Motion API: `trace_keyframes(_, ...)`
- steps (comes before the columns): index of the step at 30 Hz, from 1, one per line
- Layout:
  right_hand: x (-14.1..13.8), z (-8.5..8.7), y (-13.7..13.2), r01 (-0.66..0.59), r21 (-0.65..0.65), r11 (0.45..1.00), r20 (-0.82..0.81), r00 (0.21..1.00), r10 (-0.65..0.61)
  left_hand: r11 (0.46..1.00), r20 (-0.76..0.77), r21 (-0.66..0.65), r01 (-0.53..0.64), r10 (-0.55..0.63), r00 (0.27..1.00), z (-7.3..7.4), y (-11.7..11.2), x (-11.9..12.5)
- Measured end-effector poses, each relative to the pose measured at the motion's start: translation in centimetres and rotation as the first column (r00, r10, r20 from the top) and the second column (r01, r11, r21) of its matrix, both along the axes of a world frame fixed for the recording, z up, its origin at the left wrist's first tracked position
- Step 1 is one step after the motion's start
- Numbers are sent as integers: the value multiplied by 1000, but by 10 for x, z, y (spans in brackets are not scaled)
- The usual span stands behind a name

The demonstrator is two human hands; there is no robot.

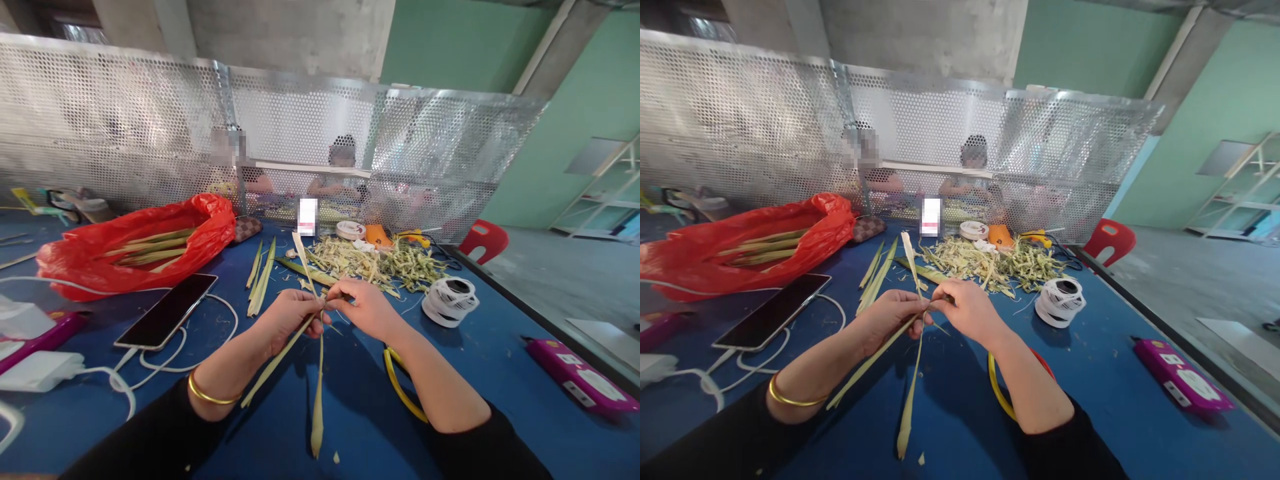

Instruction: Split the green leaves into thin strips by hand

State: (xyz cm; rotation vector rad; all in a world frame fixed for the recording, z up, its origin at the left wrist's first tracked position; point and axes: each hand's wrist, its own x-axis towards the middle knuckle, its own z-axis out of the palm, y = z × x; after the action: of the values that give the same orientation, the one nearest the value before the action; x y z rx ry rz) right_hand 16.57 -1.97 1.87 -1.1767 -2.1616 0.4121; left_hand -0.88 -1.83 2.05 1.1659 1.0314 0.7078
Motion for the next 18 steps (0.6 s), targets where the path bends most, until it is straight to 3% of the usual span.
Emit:
trace_keyframes(6, 2, 1, 0, -15, -89, 996, 90, 996, 23, 997, -65, 72, 40, -36, 997, -1, 0, -1)
trace_keyframes(12, 0, 4, -2, -66, 127, 990, 105, 993, 53, 1000, -33, -26, 17, -17, 999, -2, 3, -1)
trace_keyframes(18, 0, 5, -2, -172, 325, 930, 262, 961, 86, 991, 38, -136, -4, 9, 999, -4, 7, -1)
